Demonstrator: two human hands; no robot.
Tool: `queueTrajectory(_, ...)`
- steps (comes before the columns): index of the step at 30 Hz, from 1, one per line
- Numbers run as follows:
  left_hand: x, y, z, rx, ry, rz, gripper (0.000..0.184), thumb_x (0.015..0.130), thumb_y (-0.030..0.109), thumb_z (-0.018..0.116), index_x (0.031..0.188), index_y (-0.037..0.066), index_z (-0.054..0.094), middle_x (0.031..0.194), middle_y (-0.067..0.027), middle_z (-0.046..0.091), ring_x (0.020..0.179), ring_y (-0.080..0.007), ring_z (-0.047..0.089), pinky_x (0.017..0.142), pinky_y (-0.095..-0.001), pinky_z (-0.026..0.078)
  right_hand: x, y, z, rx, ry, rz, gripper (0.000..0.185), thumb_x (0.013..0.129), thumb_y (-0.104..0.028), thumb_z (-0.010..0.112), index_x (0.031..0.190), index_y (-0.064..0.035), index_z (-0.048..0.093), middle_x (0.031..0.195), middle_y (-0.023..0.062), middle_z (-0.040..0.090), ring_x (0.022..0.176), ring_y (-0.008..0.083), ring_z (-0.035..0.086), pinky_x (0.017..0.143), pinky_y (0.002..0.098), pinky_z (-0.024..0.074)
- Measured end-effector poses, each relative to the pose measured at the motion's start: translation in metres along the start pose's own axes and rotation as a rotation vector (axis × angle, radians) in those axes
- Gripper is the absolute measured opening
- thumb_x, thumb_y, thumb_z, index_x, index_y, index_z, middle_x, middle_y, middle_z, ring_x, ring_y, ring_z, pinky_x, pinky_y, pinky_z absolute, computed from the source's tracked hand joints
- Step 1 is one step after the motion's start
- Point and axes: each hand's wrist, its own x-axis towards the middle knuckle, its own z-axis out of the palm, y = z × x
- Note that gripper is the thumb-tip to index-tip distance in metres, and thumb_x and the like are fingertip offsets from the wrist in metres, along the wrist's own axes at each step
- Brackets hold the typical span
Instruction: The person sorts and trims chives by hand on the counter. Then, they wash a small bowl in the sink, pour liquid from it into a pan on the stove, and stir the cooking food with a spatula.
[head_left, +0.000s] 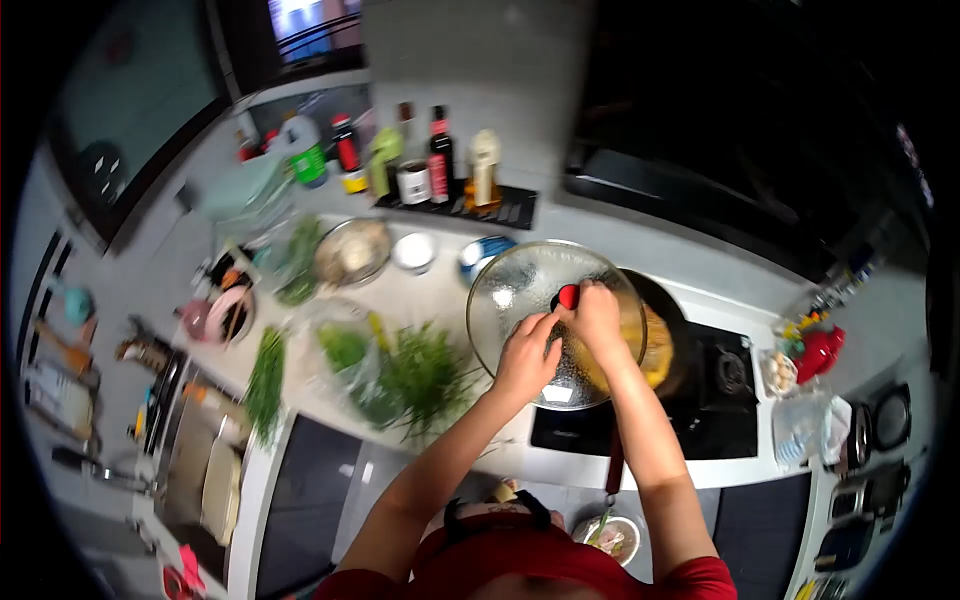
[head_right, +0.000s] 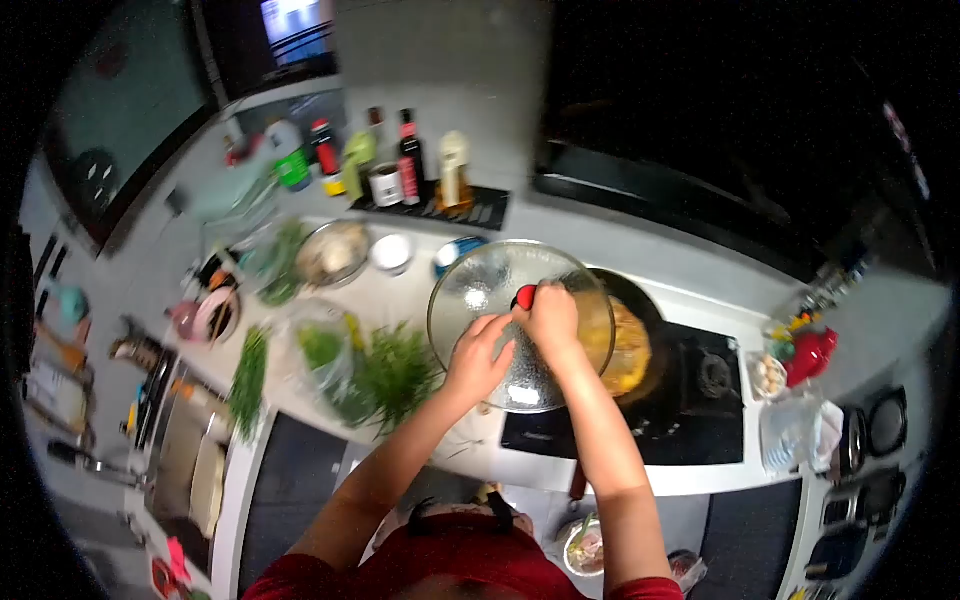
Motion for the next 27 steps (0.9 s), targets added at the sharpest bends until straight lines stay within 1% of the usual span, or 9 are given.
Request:
queueTrajectory(1, -0.007, -0.005, -0.022, 0.058, 0.061, 0.036, 0.035, 0.073, 0.006, 0.059, 0.106, 0.000, 0.051, 0.099, -0.0161, 0.053, 0.079, -0.0287, 0.057, 0.070, -0.0349, 0.046, 0.000, -0.029, 0.002, 0.040, -0.053, -0.024, 0.036, 0.057, -0.023, 0.071, 0.075, 0.0039, 0.056, 0.073, 0.0228, 0.057, 0.067, 0.0359, 0.059, 0.060, 0.0407, 0.0495)
queueTrajectory(5, -0.060, -0.030, -0.117, 0.108, 0.179, -0.147, 0.035, 0.072, 0.005, 0.059, 0.107, 0.000, 0.051, 0.099, -0.0163, 0.053, 0.079, -0.0293, 0.056, 0.070, -0.0348, 0.046, -0.019, -0.143, 0.042, 0.184, -0.113, -0.199, 0.043, 0.056, -0.030, 0.074, 0.077, 0.0034, 0.055, 0.076, 0.0219, 0.057, 0.067, 0.0368, 0.057, 0.060, 0.0417, 0.0477)
queueTrajectory(7, -0.095, -0.042, -0.170, 0.184, 0.250, -0.189, 0.035, 0.073, 0.005, 0.059, 0.107, 0.001, 0.052, 0.099, -0.0157, 0.053, 0.079, -0.0283, 0.056, 0.069, -0.0343, 0.046, -0.036, -0.209, 0.061, 0.223, -0.149, -0.283, 0.041, 0.055, -0.022, 0.073, 0.080, 0.0040, 0.055, 0.079, 0.0210, 0.057, 0.068, 0.0345, 0.059, 0.060, 0.0396, 0.0500)
queueTrajectory(10, -0.154, -0.055, -0.249, 0.274, 0.334, -0.305, 0.034, 0.073, 0.005, 0.059, 0.107, 0.001, 0.052, 0.099, -0.0147, 0.054, 0.080, -0.0267, 0.056, 0.068, -0.0339, 0.046, -0.070, -0.308, 0.090, 0.288, -0.231, -0.390, 0.040, 0.055, -0.022, 0.073, 0.081, 0.0021, 0.054, 0.080, 0.0194, 0.056, 0.068, 0.0346, 0.058, 0.060, 0.0398, 0.0496)
queueTrajectory(14, -0.244, -0.068, -0.343, 0.373, 0.423, -0.441, 0.033, 0.073, 0.005, 0.058, 0.106, 0.001, 0.053, 0.099, -0.0153, 0.054, 0.084, -0.0301, 0.055, 0.069, -0.0338, 0.046, -0.129, -0.432, 0.126, 0.406, -0.321, -0.525, 0.038, 0.055, -0.019, 0.071, 0.081, 0.0021, 0.054, 0.080, 0.0204, 0.056, 0.068, 0.0354, 0.058, 0.060, 0.0405, 0.0494)
queueTrajectory(16, -0.287, -0.070, -0.382, 0.458, 0.460, -0.503, 0.033, 0.073, 0.006, 0.057, 0.106, 0.001, 0.052, 0.098, -0.0162, 0.053, 0.088, -0.0326, 0.052, 0.075, -0.0372, 0.043, -0.160, -0.485, 0.141, 0.450, -0.384, -0.564, 0.033, 0.057, -0.018, 0.068, 0.080, 0.0021, 0.054, 0.080, 0.0209, 0.056, 0.068, 0.0355, 0.058, 0.060, 0.0405, 0.0498)
queueTrajectory(18, -0.329, -0.073, -0.416, 0.539, 0.505, -0.531, 0.033, 0.073, 0.007, 0.057, 0.105, 0.000, 0.052, 0.097, -0.0170, 0.054, 0.089, -0.0340, 0.051, 0.078, -0.0389, 0.042, -0.190, -0.529, 0.169, 0.513, -0.382, -0.619, 0.033, 0.058, -0.018, 0.067, 0.080, 0.0020, 0.054, 0.080, 0.0207, 0.056, 0.068, 0.0353, 0.058, 0.060, 0.0404, 0.0500)
queueTrajectory(21, -0.371, -0.072, -0.453, 0.543, 0.558, -0.735, 0.033, 0.074, 0.007, 0.057, 0.105, 0.000, 0.052, 0.097, -0.0173, 0.054, 0.089, -0.0339, 0.051, 0.078, -0.0387, 0.042, -0.220, -0.587, 0.187, 0.580, -0.421, -0.659, 0.033, 0.057, -0.019, 0.068, 0.078, 0.0021, 0.054, 0.080, 0.0209, 0.056, 0.067, 0.0352, 0.058, 0.060, 0.0399, 0.0502)
queueTrajectory(27, -0.392, -0.081, -0.508, 0.715, 0.663, -0.735, 0.029, 0.074, 0.005, 0.057, 0.104, 0.004, 0.056, 0.101, -0.0146, 0.054, 0.091, -0.0305, 0.052, 0.078, -0.0363, 0.043, -0.236, -0.669, 0.227, 0.709, -0.422, -0.603, 0.032, 0.058, -0.024, 0.067, 0.072, 0.0027, 0.056, 0.066, 0.0217, 0.057, 0.063, 0.0368, 0.057, 0.059, 0.0412, 0.0473)
